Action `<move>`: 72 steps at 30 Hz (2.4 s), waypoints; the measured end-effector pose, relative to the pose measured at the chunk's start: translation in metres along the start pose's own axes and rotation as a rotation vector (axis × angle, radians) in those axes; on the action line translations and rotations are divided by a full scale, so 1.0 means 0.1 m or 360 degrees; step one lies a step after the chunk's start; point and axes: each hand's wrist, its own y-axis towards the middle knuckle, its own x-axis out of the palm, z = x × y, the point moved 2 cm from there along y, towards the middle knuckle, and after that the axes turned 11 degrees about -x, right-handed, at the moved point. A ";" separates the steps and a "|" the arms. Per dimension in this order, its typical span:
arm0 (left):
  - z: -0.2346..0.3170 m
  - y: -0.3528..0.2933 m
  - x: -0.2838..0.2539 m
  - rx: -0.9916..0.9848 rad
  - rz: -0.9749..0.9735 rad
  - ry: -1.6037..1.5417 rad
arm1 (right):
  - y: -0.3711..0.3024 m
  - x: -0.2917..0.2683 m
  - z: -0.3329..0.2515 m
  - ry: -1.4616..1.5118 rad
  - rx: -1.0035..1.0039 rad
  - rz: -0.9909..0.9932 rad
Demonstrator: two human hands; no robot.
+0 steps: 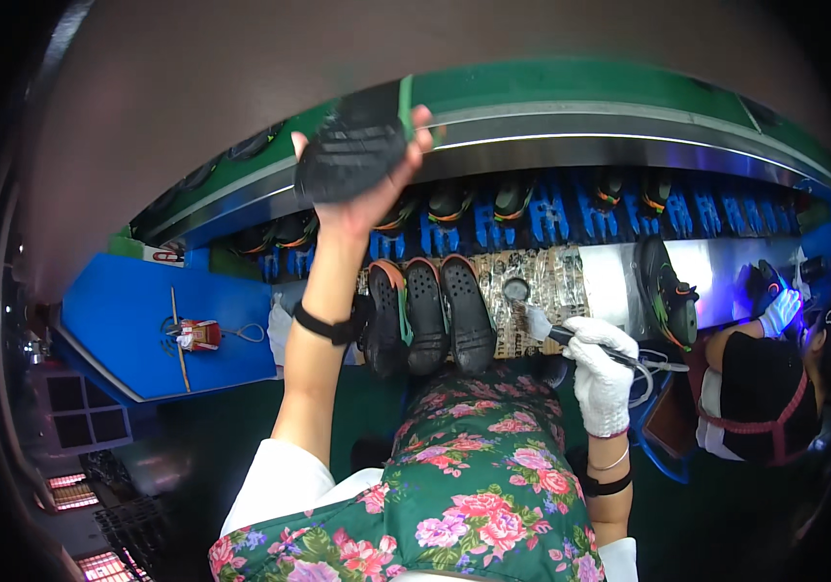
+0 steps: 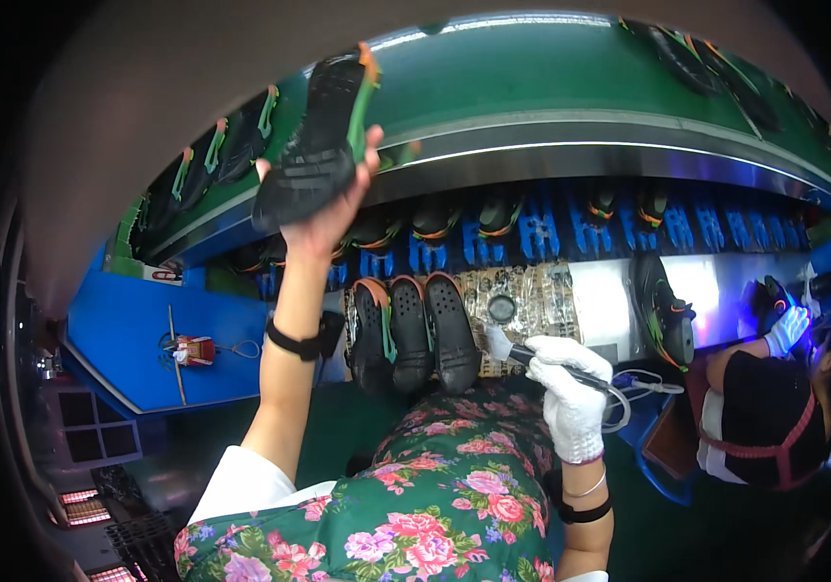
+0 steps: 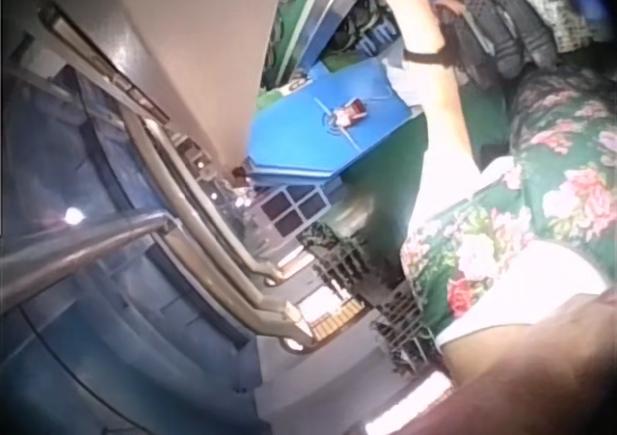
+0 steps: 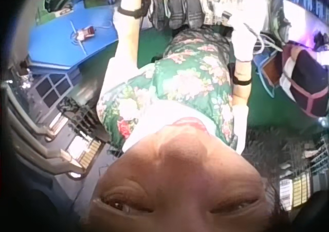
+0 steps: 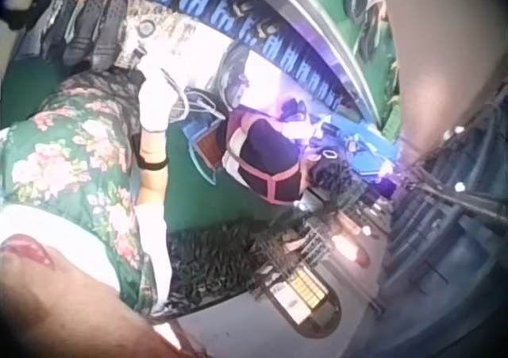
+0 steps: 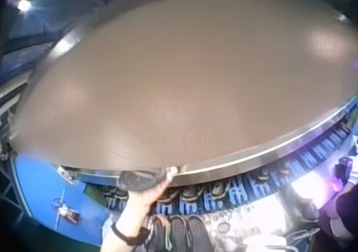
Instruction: Apply adhesive to the edges and surfaces of shoe soles using a brush.
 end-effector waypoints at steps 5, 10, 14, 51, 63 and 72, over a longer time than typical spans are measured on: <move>0.64 0.21 -0.29 0.0680 0.0643 -0.0374 | -0.05 -0.06 0.29 -0.0065 0.0054 -0.0067; 1.47 0.14 -0.72 0.0675 0.0388 -0.0171 | -0.13 -0.11 0.39 -0.0060 0.0130 -0.0090; 1.19 0.31 -0.72 0.0767 0.0312 -0.0191 | -0.15 -0.27 0.39 -0.0126 0.0101 -0.0010; -0.10 0.86 0.49 0.0935 0.1291 0.2214 | -0.04 -1.05 -0.02 -0.0466 -0.0400 0.0445; -1.34 -0.17 -0.63 -0.0899 0.1437 0.1015 | 0.06 0.27 -0.51 -0.0442 -0.0628 -0.0313; -2.25 -0.96 -0.24 -0.0932 0.0755 -0.0236 | -0.10 0.26 -0.30 -0.0379 -0.0055 -0.0104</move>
